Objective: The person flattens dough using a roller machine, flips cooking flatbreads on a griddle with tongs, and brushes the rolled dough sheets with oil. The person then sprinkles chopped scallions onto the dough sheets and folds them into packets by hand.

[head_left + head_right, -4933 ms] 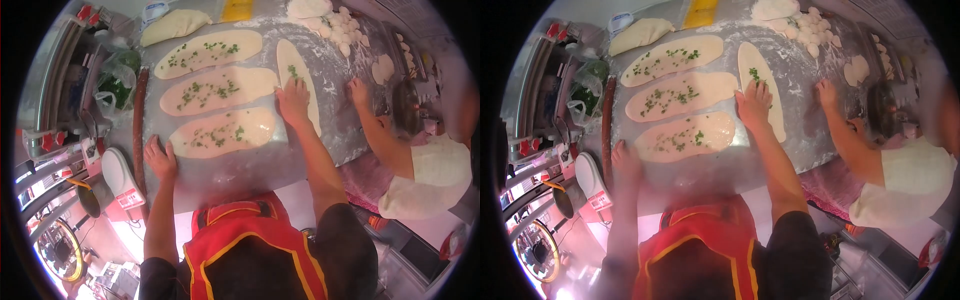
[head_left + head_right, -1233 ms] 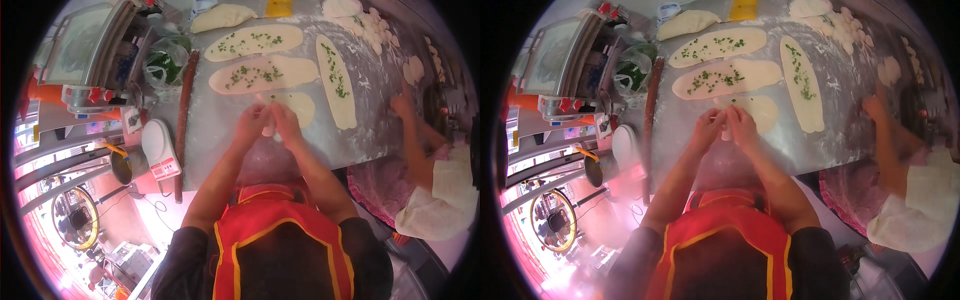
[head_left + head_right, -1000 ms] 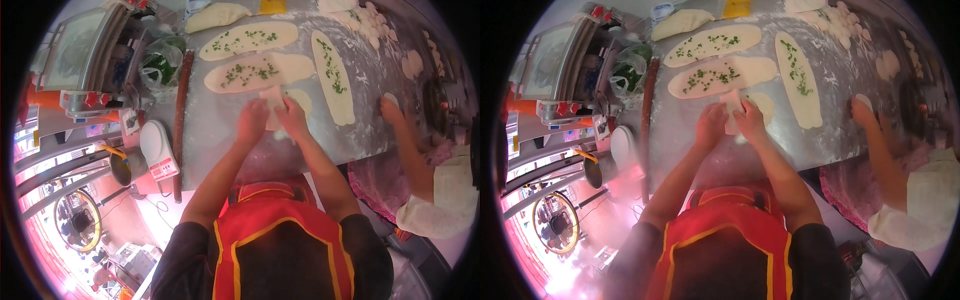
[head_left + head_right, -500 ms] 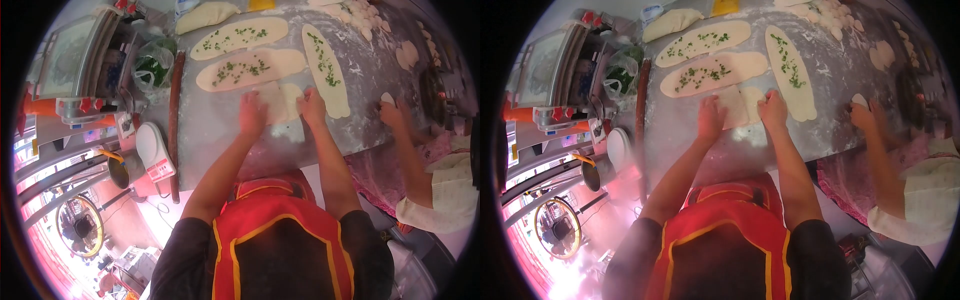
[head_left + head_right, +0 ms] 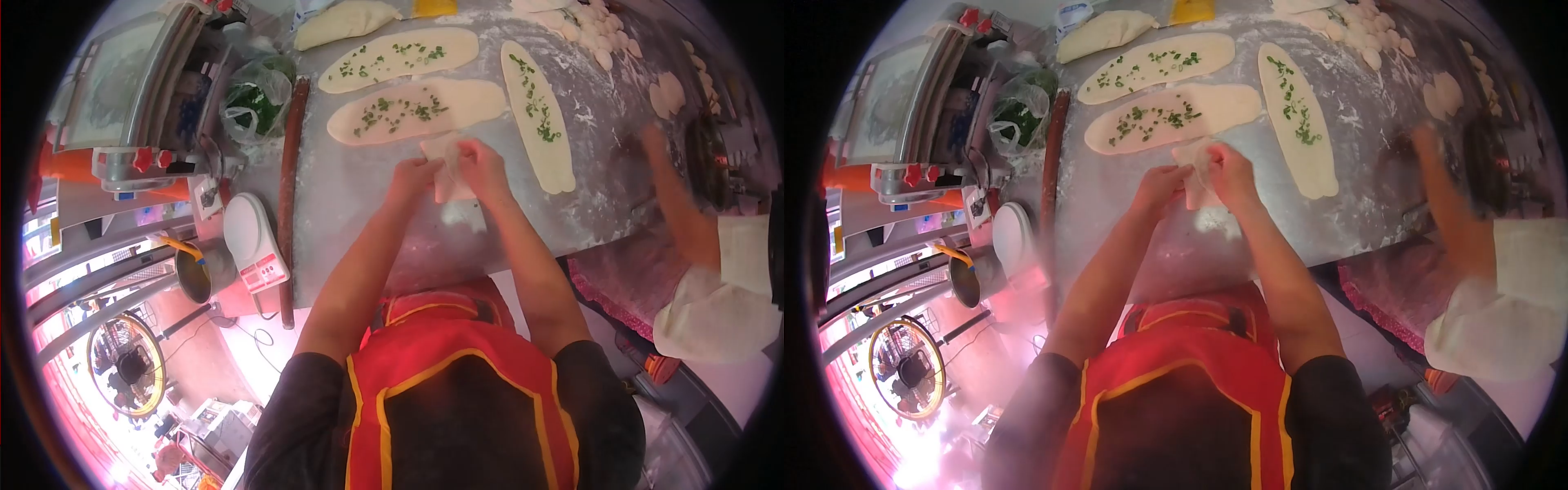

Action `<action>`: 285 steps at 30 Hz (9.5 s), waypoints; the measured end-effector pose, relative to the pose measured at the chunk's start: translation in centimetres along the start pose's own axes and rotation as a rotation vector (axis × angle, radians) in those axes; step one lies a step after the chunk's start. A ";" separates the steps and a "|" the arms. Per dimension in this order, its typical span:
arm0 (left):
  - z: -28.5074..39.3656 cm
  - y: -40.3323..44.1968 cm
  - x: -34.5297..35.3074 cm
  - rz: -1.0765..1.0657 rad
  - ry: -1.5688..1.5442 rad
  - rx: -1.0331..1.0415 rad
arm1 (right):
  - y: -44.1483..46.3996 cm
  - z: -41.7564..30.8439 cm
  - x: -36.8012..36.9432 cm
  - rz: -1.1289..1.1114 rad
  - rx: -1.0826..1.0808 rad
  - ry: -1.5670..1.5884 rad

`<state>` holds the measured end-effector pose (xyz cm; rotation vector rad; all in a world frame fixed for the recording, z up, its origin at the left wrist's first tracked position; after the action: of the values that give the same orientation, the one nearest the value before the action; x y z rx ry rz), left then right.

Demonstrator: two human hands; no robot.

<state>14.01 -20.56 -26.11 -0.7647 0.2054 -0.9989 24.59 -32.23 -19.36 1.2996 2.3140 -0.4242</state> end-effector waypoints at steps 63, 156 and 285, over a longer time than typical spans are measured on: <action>1.2 -6.9 2.3 -0.018 1.222 0.744 | -7.4 0.4 -3.8 -0.337 -0.245 -0.341; 1.4 -18.6 -14.6 0.685 1.038 0.836 | -9.7 -13.7 16.5 -0.478 -0.713 -0.120; 8.9 8.4 -2.7 0.155 0.199 -0.009 | 8.0 -5.1 3.6 0.002 -0.363 -0.138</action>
<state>22.60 -11.39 -25.70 -0.6473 0.4352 -0.9265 28.58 -23.16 -17.23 1.0609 2.1487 -0.0815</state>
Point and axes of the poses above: each hand's wrist, its own y-axis towards the middle knuckle, its own x-axis out of the palm, z = x × y, the point moved 7 cm from there along y, towards the middle knuckle, and after that the axes turned 2 degrees about z, right-handed, at the moved point
